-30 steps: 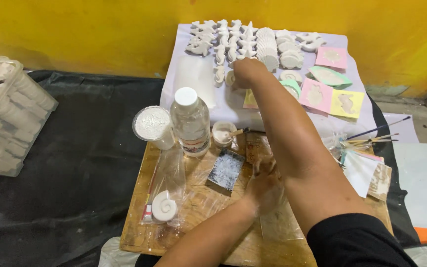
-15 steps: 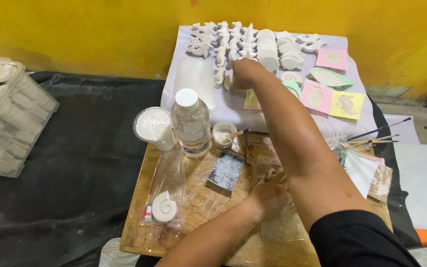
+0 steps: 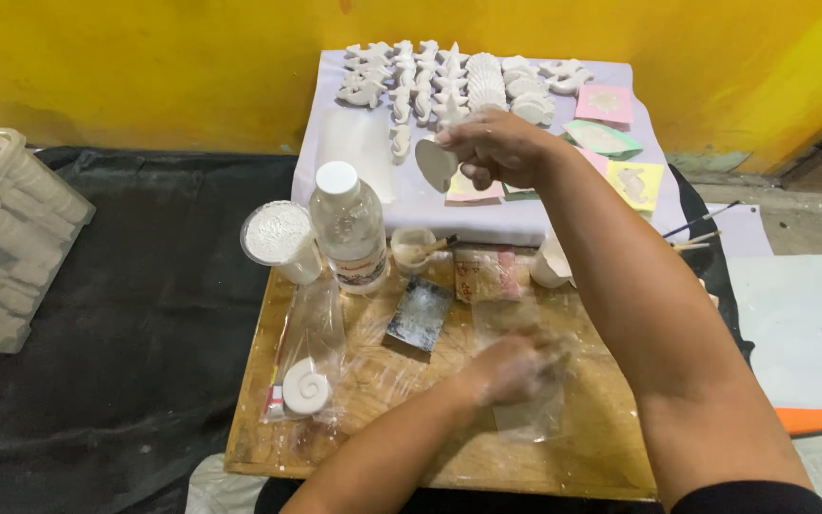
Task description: Finishing small plaster figurines by brushing off debris and sanding surfaces
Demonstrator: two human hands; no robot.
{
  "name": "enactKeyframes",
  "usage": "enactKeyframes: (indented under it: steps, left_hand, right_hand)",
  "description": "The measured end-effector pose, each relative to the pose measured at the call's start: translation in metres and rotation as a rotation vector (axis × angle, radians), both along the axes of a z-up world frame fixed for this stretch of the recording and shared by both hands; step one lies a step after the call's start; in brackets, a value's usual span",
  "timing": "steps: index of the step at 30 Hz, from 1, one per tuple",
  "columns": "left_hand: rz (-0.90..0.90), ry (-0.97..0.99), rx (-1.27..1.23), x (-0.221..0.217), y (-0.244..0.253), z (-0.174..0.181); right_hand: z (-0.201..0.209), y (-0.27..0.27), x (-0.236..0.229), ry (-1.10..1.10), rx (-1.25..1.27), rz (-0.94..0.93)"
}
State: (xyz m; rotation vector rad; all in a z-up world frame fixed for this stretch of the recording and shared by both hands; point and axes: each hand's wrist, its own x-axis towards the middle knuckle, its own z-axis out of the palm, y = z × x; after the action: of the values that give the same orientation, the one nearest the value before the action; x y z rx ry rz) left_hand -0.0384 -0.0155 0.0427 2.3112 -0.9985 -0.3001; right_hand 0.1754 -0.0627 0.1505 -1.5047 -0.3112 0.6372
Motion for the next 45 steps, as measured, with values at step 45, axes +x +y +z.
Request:
enactKeyframes:
  steps: [45]
  left_hand:
    - [0.919, 0.223, -1.434, 0.036, 0.025, -0.034]
  right_hand:
    - [-0.158, -0.107, -0.206, -0.382, -1.136, -0.374]
